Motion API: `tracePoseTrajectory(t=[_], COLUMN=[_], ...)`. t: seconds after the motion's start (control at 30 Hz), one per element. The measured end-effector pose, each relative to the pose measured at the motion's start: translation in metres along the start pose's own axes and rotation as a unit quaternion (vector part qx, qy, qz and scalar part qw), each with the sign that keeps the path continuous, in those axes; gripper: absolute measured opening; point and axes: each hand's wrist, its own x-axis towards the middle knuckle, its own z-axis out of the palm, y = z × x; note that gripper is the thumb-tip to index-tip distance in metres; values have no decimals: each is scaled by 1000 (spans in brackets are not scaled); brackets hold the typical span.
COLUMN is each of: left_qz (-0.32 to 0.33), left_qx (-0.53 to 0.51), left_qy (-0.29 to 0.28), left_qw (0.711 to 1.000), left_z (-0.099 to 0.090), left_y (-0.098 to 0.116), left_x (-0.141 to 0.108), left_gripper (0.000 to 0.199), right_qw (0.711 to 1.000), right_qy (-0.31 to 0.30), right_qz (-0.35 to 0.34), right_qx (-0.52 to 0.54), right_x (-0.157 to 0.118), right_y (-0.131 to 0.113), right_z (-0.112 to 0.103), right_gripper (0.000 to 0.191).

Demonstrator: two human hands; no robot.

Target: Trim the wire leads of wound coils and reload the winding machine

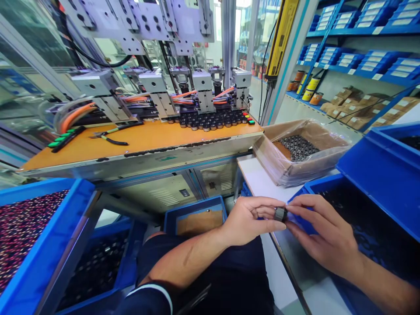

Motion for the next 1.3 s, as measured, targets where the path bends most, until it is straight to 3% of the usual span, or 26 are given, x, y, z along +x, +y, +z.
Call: tracePoseTrajectory(t=[0.3,0.6,0.8,0.93,1.03,1.13,1.2,1.3], left_qz=[-10,-26,-13,75,207,367,439,476], left_qx=[7,-6,-66,-70,71,258,320,344], left_qy=[9,-3,39,50,42,25,18,27], left_qw=[1000,1000,997,993,975,893,839,809], left_z=[1,-3,11,17,10,0,-3,-4], left_y=[3,4,-9,-20,-16,-6,-3,-2], left_x=[3,4,2,1,2,5,7,7], left_gripper=[60,55,53,50,46,32,24,22], right_qw=[998,989,986,989,997,999,999,998], right_qy=[-12,-7,6,16,15,-5,-16,-30], right_qz=[-45,-111,-124,-103,-52,-31,-26,-28], right_qx=[-46,-102,-108,-109,-63,-40,-37,-40], right_x=[-9,-14,-5,-6,-8,-8,-7,-8], right_y=[5,10,4,0,-4,-7,-8,-5], right_z=[3,3,4,1,-1,1,2,-2], right_gripper=[49,30,24,26,28,24,22,21])
